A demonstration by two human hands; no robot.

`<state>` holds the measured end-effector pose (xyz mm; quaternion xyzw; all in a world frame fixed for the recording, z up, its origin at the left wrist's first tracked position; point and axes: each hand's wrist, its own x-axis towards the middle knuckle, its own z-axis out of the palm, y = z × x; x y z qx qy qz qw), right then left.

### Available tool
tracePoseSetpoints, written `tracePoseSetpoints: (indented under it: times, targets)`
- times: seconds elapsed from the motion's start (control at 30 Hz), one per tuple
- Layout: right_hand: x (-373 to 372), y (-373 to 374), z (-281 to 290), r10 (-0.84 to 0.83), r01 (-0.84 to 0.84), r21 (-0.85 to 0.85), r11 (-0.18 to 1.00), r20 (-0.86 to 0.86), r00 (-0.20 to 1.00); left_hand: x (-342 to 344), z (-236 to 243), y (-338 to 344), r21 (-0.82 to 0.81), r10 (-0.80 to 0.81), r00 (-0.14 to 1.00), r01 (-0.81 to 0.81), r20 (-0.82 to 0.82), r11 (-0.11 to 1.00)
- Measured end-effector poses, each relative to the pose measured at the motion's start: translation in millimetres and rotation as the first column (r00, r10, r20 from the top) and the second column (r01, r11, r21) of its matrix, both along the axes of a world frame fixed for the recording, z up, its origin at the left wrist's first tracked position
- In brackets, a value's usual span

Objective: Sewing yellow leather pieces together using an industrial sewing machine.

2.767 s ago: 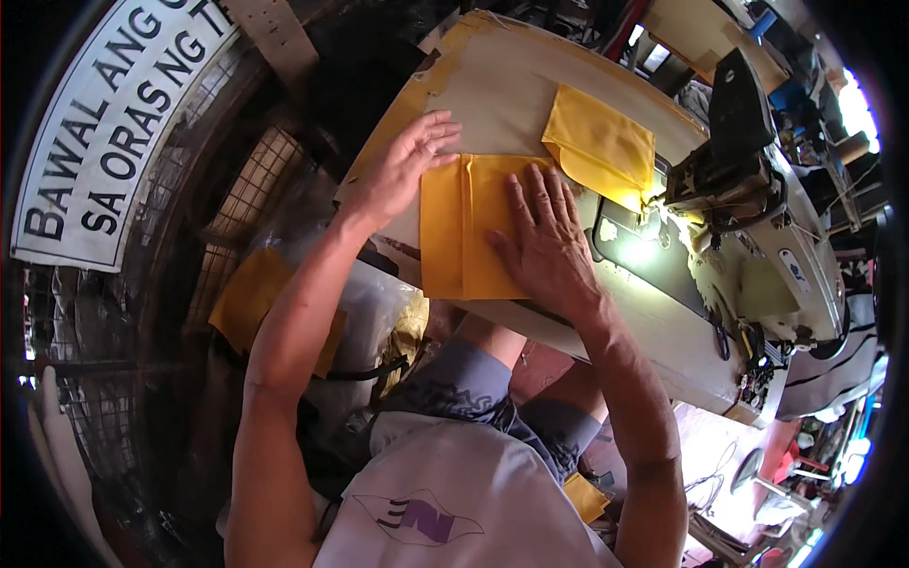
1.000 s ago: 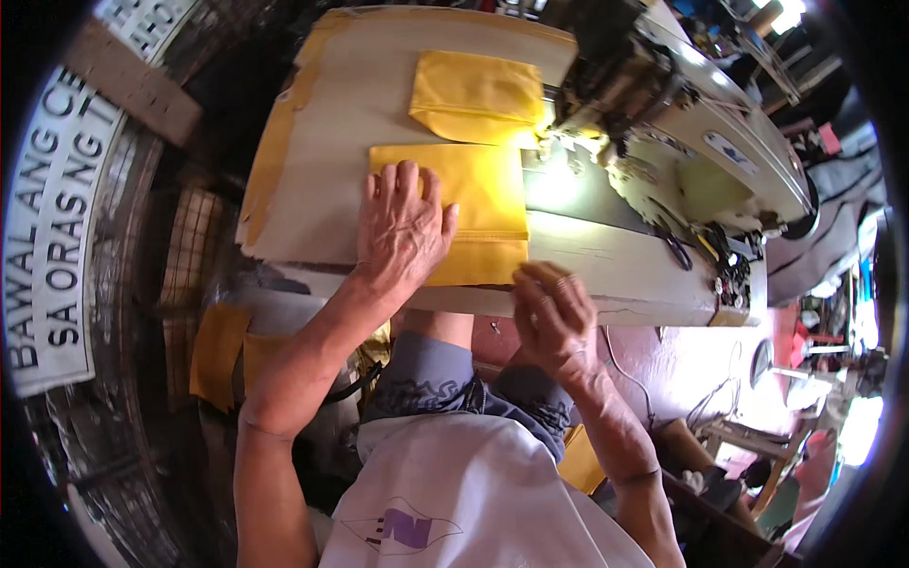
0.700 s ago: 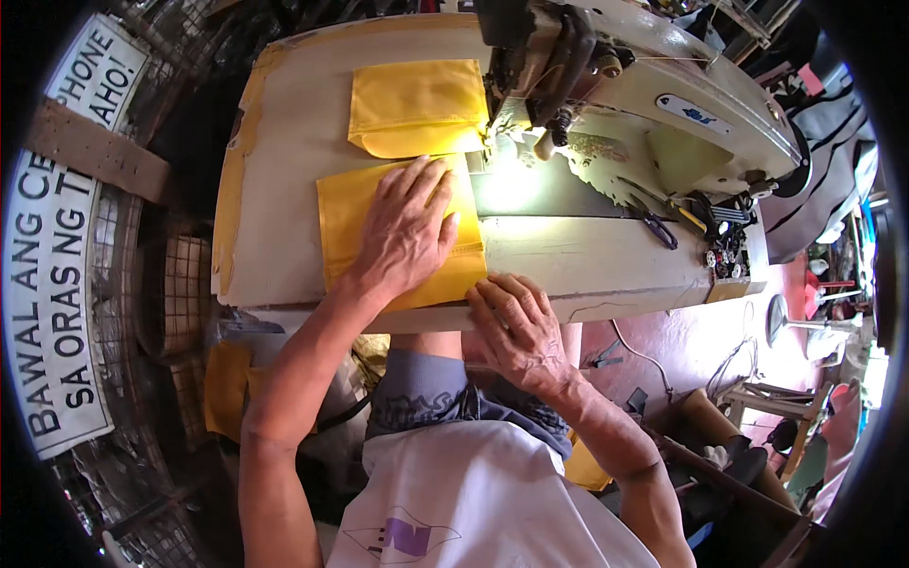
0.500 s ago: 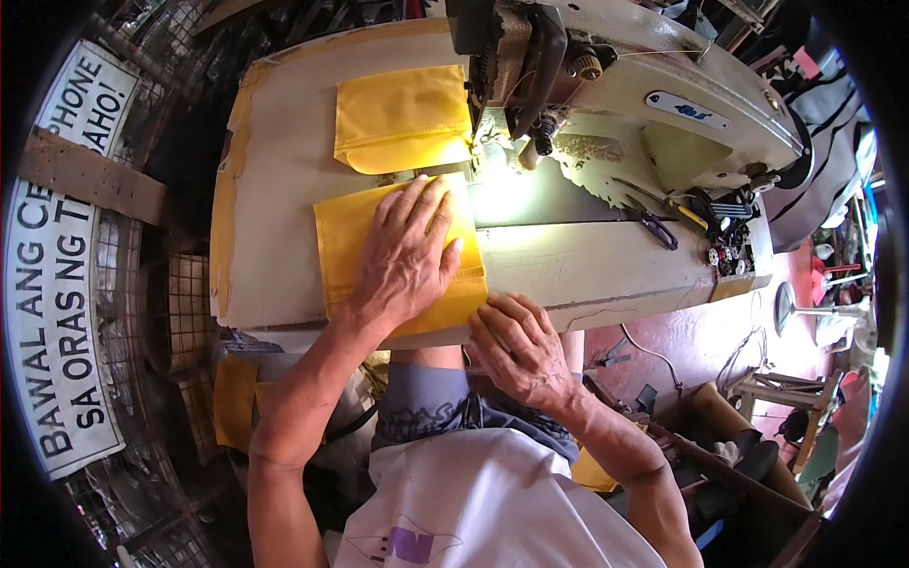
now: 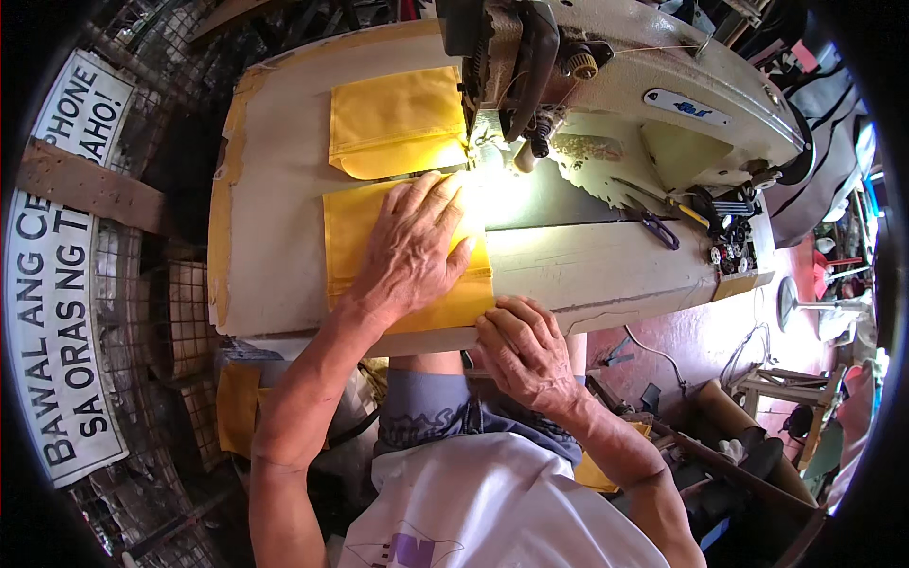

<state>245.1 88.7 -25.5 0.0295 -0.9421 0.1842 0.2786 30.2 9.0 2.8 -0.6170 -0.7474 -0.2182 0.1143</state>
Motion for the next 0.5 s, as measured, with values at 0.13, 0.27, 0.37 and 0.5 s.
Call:
tracePoseSetpoints:
  times: [0.13, 0.27, 0.37, 0.5]
  targets:
    - [-0.1, 1.6, -0.3, -0.034, 0.034, -0.013, 0.999, -0.018, 0.999, -2.7, -2.5, 5.7, 0.009, 0.006, 1.0, -0.006, 0.009, 1.0]
    - [-1.2, 2.5, -0.8, -0.041, 0.041, -0.02, 0.999, -0.015, 0.999, -3.8, -4.1, 6.8, 0.003, -0.007, 1.0, 0.007, 0.018, 1.0]
    - [-1.5, 2.9, -1.2, -0.047, 0.046, -0.031, 0.998, -0.014, 0.999, -2.3, -6.3, 7.0, -0.013, 0.007, 1.0, -0.007, 0.016, 1.0]
    - [-1.7, 3.2, -2.9, -0.062, 0.062, -0.042, 0.997, 0.0, 0.998, -1.6, -8.1, 8.5, -0.032, 0.036, 0.999, -0.036, 0.014, 0.999]
